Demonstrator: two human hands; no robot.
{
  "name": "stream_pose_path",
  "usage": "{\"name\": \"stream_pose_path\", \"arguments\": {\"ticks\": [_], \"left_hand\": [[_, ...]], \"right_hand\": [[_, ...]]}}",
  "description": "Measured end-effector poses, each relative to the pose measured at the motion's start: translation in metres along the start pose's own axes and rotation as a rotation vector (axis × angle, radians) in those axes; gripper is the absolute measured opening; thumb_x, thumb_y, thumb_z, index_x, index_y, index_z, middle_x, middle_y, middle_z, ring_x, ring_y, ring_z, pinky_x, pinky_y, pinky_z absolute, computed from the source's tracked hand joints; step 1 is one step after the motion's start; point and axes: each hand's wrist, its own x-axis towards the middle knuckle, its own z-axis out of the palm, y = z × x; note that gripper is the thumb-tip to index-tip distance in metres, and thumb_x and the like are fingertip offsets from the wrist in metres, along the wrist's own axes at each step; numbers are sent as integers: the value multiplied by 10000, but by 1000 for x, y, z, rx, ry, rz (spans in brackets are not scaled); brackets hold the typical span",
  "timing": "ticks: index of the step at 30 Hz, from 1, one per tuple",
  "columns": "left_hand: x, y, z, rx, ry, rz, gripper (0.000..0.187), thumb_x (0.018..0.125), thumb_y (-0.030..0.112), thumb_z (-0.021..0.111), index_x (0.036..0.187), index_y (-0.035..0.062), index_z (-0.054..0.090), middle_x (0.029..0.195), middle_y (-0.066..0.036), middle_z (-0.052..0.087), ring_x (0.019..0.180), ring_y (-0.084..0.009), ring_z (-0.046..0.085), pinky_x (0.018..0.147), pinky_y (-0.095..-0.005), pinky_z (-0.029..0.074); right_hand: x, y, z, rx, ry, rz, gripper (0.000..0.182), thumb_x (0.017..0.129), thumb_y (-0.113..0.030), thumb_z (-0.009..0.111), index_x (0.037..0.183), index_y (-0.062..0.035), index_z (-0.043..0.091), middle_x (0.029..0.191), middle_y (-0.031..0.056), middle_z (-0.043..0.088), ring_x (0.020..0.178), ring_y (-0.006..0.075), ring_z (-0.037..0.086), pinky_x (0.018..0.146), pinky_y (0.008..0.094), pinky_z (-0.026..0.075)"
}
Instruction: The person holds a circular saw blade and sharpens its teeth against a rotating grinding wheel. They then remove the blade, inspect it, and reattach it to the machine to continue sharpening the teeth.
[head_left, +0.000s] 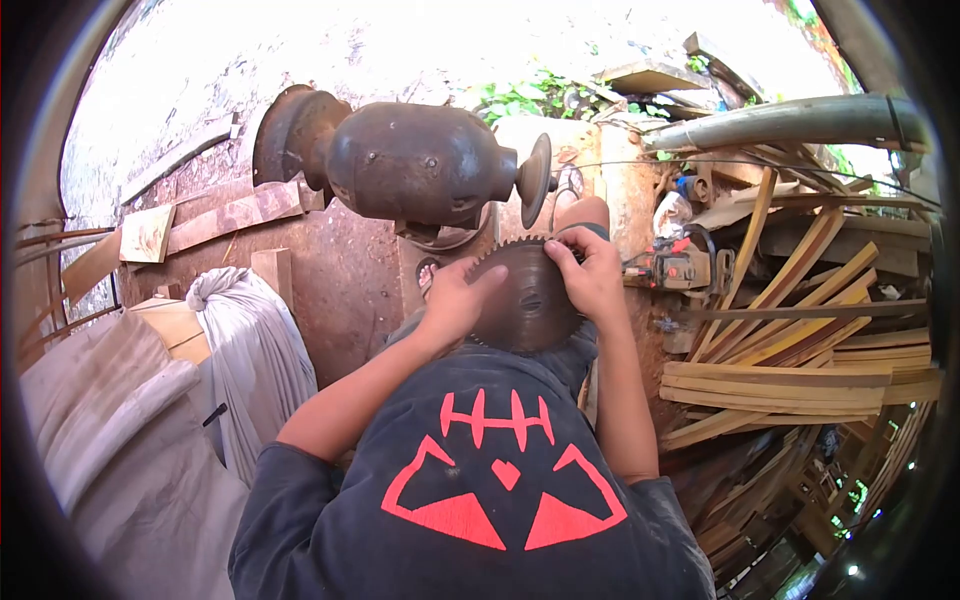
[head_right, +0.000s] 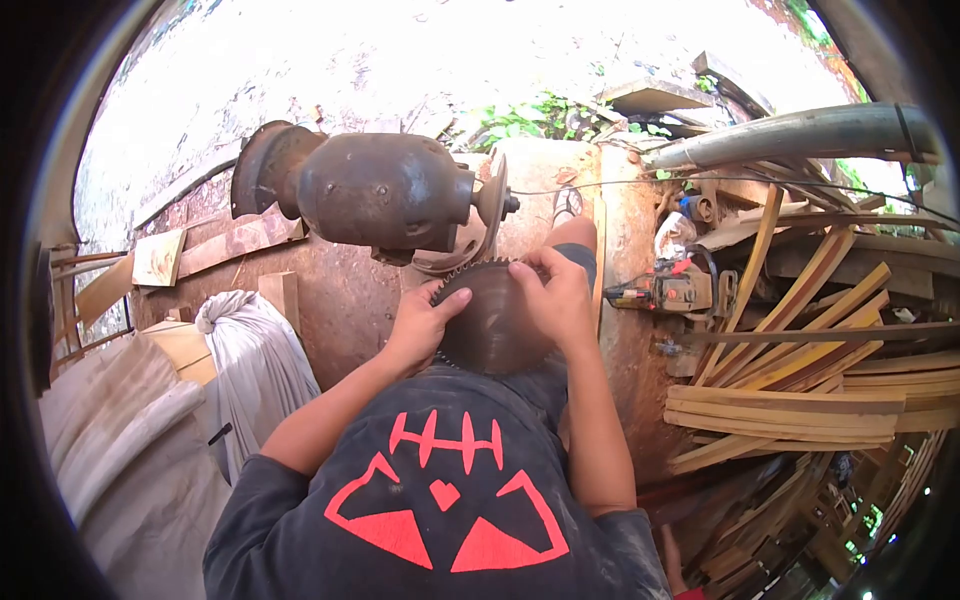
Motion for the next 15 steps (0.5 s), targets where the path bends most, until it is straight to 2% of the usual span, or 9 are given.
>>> {"name": "stream_pose_path", "arguments": {"ticks": [1, 13, 15], "left_hand": [[2, 0, 0, 13, 8, 2, 297, 930, 189, 718, 1068, -71, 683, 916, -92, 724, 769, -115, 653, 685, -273, 522], [8, 9, 5, 127, 73, 25, 334, 922, 228, 726, 1050, -77, 683, 856, -102, 725, 715, -127, 661, 635, -284, 523], [7, 13, 4, 154, 48, -18, 333, 937, 226, 725, 1079, -70, 669, 912, -97, 716, 778, -132, 654, 707, -292, 537]], "right_hand": [[3, 0, 0, 9, -13, 14, 240, 875, -198, 730, 933, 36, 719, 807, 160, 722, 758, 209, 688, 740, 337, 529], [15, -5, -4, 2, -27, 6, 216, 882, -183, 729, 917, 30, 719, 752, 126, 707, 709, 165, 661, 693, 317, 518], [15, -6, -4, 0, -23, 5, 217, 882, -183, 729, 917, 31, 718, 753, 125, 708, 707, 164, 660, 691, 317, 518]]}}
